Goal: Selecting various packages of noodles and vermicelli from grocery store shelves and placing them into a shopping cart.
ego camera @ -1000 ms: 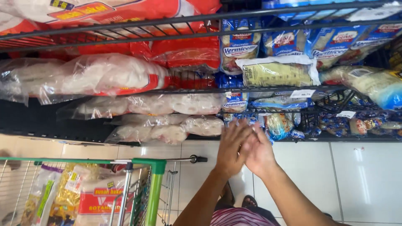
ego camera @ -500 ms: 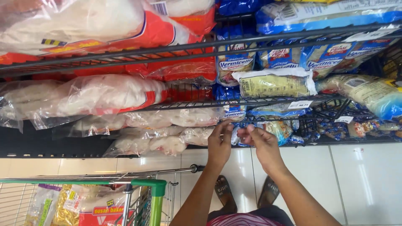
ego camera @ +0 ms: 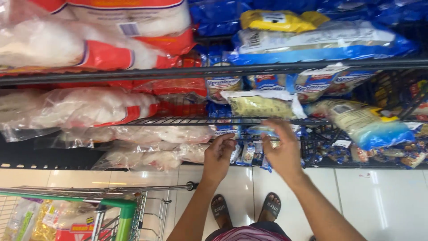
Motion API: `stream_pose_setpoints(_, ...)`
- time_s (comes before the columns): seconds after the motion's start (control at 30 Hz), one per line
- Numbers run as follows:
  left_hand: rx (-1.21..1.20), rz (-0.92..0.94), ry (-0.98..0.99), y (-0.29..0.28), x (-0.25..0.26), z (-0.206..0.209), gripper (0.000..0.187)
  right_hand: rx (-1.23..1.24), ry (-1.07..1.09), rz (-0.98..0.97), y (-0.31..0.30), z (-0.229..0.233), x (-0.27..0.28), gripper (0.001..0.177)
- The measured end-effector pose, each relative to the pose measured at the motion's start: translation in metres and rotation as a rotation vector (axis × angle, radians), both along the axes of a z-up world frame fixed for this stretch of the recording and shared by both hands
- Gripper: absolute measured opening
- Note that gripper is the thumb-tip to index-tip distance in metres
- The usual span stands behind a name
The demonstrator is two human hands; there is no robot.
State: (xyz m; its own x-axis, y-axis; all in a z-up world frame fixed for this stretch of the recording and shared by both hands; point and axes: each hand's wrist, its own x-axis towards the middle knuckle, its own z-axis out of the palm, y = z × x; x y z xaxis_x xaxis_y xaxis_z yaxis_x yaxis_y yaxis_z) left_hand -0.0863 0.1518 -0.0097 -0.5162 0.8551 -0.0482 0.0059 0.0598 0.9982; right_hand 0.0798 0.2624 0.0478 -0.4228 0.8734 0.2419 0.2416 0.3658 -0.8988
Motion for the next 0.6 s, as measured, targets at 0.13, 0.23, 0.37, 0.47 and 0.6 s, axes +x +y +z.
stream_pose_setpoints(0.13,-0.007,-0.023,-0.056,0.013,0.011,0.006,0.023,0.468,-0.143,-0.135,0.056,0.020,0.017,0.055)
stream_pose_setpoints(0.23,-0.024,-0.047,-0.069,0.022,0.016,-0.004,0.026,0.373,-0.178,-0.129,0.085,-0.001,0.022,0.069)
stream_pose_setpoints(0.37,-0.031,-0.058,-0.070,0.033,0.024,-0.002,0.025,0.297,-0.239,-0.115,0.089,-0.012,0.022,0.064)
stream_pose_setpoints(0.47,-0.081,-0.055,-0.115,0.034,0.025,-0.009,0.025,0.215,-0.298,-0.083,0.077,-0.016,0.023,0.045)
stream_pose_setpoints(0.6,-0.046,-0.038,-0.232,0.031,0.023,-0.025,0.028,0.444,-0.232,0.031,0.049,-0.012,0.022,0.033)
